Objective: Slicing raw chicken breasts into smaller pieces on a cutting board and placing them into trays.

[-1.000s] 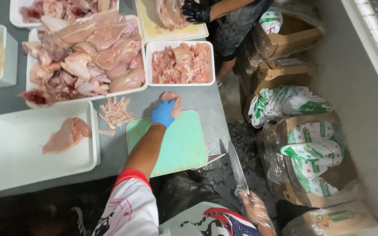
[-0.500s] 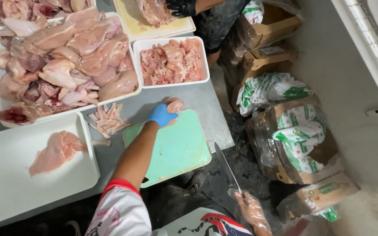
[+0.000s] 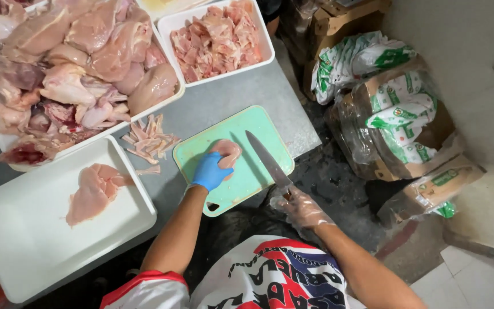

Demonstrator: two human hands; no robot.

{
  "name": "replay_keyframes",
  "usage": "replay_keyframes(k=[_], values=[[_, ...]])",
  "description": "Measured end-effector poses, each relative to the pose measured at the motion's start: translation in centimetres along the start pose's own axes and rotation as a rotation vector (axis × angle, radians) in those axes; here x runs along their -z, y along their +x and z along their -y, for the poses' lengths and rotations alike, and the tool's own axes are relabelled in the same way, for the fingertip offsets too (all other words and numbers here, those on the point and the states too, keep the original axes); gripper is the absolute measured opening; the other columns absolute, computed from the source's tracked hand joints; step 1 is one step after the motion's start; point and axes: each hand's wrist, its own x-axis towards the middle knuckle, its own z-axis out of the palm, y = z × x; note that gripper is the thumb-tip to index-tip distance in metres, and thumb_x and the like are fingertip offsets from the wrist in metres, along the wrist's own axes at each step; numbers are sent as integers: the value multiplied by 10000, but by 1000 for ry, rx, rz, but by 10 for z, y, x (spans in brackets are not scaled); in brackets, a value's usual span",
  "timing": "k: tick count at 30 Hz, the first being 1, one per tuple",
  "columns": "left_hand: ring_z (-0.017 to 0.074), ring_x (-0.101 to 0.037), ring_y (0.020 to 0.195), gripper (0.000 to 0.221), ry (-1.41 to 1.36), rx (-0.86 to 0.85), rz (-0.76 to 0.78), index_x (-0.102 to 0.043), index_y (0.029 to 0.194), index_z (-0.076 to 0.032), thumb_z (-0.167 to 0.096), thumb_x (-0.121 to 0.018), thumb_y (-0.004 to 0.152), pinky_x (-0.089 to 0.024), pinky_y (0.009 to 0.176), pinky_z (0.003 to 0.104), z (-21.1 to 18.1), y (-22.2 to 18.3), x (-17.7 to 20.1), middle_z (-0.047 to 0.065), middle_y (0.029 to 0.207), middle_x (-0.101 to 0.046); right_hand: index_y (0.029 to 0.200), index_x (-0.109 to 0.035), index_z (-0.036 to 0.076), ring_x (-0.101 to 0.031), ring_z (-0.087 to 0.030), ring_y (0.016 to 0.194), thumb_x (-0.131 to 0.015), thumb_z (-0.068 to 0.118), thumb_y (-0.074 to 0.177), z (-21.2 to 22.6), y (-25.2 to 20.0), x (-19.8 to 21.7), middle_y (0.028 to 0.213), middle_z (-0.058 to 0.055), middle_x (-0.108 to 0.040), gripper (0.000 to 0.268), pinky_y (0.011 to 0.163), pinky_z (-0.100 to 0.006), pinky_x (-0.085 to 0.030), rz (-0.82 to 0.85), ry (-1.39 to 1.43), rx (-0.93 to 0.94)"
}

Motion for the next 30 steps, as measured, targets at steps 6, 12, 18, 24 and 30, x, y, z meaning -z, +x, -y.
replay_keyframes(k=[6, 12, 18, 24, 30], values=[[255, -640, 1346, 638, -85, -299, -108, -726, 1292, -168, -459, -887, 747, -501, 1200, 419, 76, 54, -29, 67, 1350, -746, 1347, -512, 94, -732, -412, 1090, -490, 420, 1112, 4, 52, -55, 1186, -199, -705, 402, 946, -466, -614, 76, -458, 46], [106, -662, 1120, 484, -693, -457, -203, -739, 1176, -118, -159, -998, 769, -500, 1068, 354, 81, 3, 11, 25, 1161, -754, 1398, -426, 168, -711, -398, 1177, -323, 610, 1109, -9, 83, -88, 1129, -195, -721, 538, 1016, -530, -565, 80, -331, -99], [263, -709, 1229, 450, -678, -224, -293, -768, 1193, -96, -327, -943, 849, -568, 1083, 466, 85, -27, 23, 124, 1245, -781, 1376, -482, 123, -708, -423, 1185, -353, 527, 1127, 66, 35, -65, 1144, -231, -728, 492, 1023, -522, -552, 206, -316, -70], [227, -732, 926, 301, -749, -355, -557, -766, 1036, -5, -152, -942, 841, -612, 842, 468, 65, -121, 85, 167, 1003, -780, 1451, -422, 111, -656, -443, 1296, -290, 591, 1114, 66, 57, -66, 1265, -273, -706, 602, 1115, -547, -505, 225, -321, -95], [188, -680, 610, 172, -568, -450, -310, -651, 1140, -42, -180, -661, 1039, -600, 596, 348, 43, -72, 74, 122, 832, -735, 1426, -583, 94, -648, -386, 1346, -447, 627, 1077, 76, -9, -24, 1332, -212, -722, 652, 1137, -476, -512, 134, -65, -50]])
